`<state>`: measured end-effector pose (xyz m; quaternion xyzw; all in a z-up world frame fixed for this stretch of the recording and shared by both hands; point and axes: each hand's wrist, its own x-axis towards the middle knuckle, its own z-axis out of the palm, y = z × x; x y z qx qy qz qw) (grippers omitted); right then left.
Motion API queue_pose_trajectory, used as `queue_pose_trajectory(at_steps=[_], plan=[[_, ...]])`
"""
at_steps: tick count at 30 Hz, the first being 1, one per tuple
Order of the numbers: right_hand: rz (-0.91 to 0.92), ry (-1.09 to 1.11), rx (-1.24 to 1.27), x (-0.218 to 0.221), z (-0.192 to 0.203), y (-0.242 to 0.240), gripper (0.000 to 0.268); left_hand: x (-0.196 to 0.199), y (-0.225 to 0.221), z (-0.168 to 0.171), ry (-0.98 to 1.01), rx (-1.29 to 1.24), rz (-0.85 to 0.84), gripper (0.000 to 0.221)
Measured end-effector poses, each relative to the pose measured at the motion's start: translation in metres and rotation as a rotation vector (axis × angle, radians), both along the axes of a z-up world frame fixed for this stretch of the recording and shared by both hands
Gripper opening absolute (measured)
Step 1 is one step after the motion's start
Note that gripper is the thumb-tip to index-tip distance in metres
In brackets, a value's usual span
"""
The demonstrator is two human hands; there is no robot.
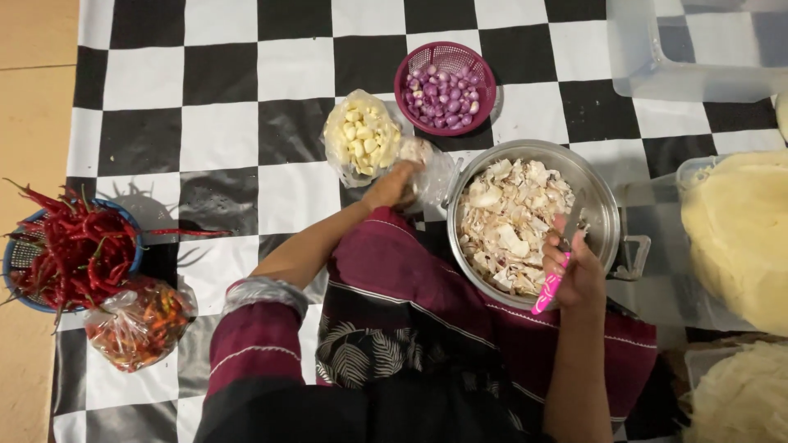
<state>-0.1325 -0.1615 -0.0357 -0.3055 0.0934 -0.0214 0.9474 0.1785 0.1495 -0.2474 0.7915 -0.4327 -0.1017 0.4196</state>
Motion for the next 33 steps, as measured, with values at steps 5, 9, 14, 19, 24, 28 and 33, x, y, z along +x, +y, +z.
queue_pose_trajectory(at_steps=[5, 9, 14, 19, 24, 28, 33], plan=[[-0.036, 0.043, 0.509, 0.001, 0.003, -0.005, 0.036, -0.029, 0.033, 0.105, 0.391, -0.144, 0.398, 0.027], [-0.081, 0.112, 0.774, -0.001, -0.022, -0.007, 0.032, -0.047, 0.042, 0.174, 0.98, -0.525, 0.451, 0.033], [-0.057, 0.19, 0.44, -0.009, -0.006, 0.004, 0.015, -0.065, 0.059, 0.23, 0.505, -0.188, 0.319, 0.038], [-0.066, 0.2, 0.303, -0.016, -0.01, 0.002, 0.019, -0.04, 0.037, 0.194, 0.387, 0.122, 0.34, 0.027], [-0.018, 0.139, 0.137, -0.013, -0.009, 0.009, 0.029, -0.001, -0.025, 0.13, -0.027, 0.426, 0.032, 0.041], [-0.028, 0.157, -0.036, -0.015, 0.006, 0.019, 0.046, 0.011, -0.071, 0.082, -0.205, 0.586, -0.244, 0.044], [-0.043, 0.195, -0.016, -0.012, -0.012, 0.015, 0.034, 0.006, -0.082, 0.116, -0.125, 0.835, -0.061, 0.026]])
